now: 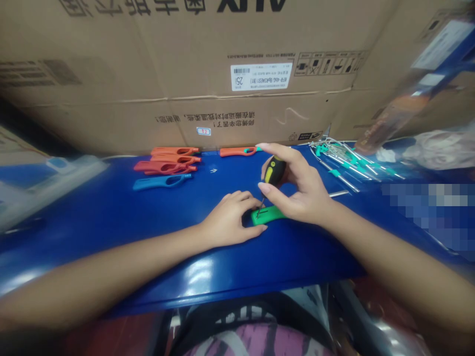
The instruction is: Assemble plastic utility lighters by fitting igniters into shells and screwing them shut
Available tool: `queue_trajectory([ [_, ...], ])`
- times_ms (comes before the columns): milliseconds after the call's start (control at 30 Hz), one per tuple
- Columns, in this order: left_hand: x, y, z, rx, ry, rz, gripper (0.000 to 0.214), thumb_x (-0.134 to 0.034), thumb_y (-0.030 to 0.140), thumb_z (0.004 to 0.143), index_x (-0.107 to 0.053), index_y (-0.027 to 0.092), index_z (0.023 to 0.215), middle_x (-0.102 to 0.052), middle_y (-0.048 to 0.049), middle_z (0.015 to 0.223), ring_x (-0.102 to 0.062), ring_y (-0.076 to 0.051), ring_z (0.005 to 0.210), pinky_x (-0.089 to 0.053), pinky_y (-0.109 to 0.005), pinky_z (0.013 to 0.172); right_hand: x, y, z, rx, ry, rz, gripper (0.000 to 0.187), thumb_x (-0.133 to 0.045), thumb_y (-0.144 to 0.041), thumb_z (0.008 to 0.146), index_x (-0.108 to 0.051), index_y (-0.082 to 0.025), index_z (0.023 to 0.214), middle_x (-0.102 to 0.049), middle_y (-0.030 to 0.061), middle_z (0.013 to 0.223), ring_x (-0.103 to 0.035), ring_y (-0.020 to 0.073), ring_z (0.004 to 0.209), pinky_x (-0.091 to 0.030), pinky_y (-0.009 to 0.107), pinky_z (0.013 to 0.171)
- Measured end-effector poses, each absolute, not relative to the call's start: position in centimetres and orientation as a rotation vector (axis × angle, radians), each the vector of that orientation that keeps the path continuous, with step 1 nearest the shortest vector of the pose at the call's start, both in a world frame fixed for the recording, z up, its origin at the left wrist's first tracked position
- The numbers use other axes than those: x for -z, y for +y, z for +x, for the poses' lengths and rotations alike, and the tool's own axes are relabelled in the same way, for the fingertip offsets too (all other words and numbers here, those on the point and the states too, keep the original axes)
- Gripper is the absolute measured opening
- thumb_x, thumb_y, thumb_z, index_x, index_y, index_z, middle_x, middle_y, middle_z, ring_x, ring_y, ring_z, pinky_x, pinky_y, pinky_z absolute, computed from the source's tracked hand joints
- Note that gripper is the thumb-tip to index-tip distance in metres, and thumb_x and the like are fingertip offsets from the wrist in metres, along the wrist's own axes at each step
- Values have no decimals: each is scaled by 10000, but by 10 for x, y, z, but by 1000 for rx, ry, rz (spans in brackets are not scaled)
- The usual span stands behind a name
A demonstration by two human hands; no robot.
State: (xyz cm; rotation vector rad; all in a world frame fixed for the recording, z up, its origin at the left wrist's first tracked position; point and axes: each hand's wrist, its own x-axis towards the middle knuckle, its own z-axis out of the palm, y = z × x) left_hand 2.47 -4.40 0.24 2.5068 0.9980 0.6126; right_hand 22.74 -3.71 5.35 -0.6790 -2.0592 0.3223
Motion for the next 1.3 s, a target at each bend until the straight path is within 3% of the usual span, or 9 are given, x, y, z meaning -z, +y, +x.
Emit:
queue_trajectory([
  [167,-1,-44,24,-616,993,2500,346,-723,438,837,-664,209,1089,-662,-80,1094,-614,-284,1011,-498,-440,905,-57,-39,228,-515,-2146,-646,676,-580,-312,945,-278,-345,1549,-625,87,1290,-696,244,969,-638,378,726],
  [367,0,-43,24,-648,986,2496,321,-742,419,819,-660,211,1049,-671,-84,1104,-622,-293,1027,-497,-455,916,-52,-31,232,-257,-2112,-668,530,-714,-345,874,-515,-345,1366,-621,54,1324,-646,148,692,-598,304,580],
  [567,0,-43,24,-640,987,2503,325,-733,435,830,-664,222,1065,-671,-76,1092,-626,-287,1023,-500,-449,917,-55,-33,230,-536,-2149,-587,546,-553,-310,981,-378,-318,1497,-599,88,1373,-700,194,952,-624,297,668],
  [667,1,-43,24,-645,987,2499,337,-736,429,827,-664,218,1079,-669,-85,1119,-627,-295,1042,-497,-455,927,-50,-36,227,-449,-2058,-627,513,-645,-343,937,-478,-331,1422,-600,74,1380,-698,168,827,-594,272,574],
  [767,0,-43,25,-636,999,2505,342,-734,435,826,-667,209,1075,-668,-89,1103,-625,-300,1029,-495,-460,912,-46,-38,227,-195,-1968,-663,452,-738,-379,871,-595,-320,1295,-691,58,1225,-668,159,693,-602,316,609],
  [933,-3,-44,25,-605,998,2508,325,-724,432,836,-678,211,1070,-662,-73,1046,-618,-279,977,-498,-441,888,-52,-42,222,-501,-1978,-650,390,-439,-409,1039,-512,-302,1406,-684,83,1223,-708,188,807,-613,325,606],
  [1100,-2,-44,25,-635,991,2503,326,-737,436,826,-671,218,1059,-654,-61,1054,-609,-269,982,-490,-421,887,-53,-41,220,-135,-1840,-640,255,-727,-414,877,-653,-263,1069,-706,53,980,-645,189,733,-576,329,607],
  [1167,-2,-44,25,-628,986,2497,324,-736,435,828,-665,220,1060,-660,-54,1041,-609,-263,974,-487,-413,888,-52,-39,222,-110,-1866,-625,200,-649,-409,937,-627,-259,1068,-691,45,956,-624,170,702,-569,328,642],
  [1300,-4,-44,25,-589,1006,2501,297,-726,434,833,-667,217,1027,-668,-53,1057,-608,-264,993,-483,-415,913,-54,-35,222,-625,-1969,-610,278,-385,-379,1066,-497,-259,1290,-677,50,1087,-581,96,580,-521,248,521],
])
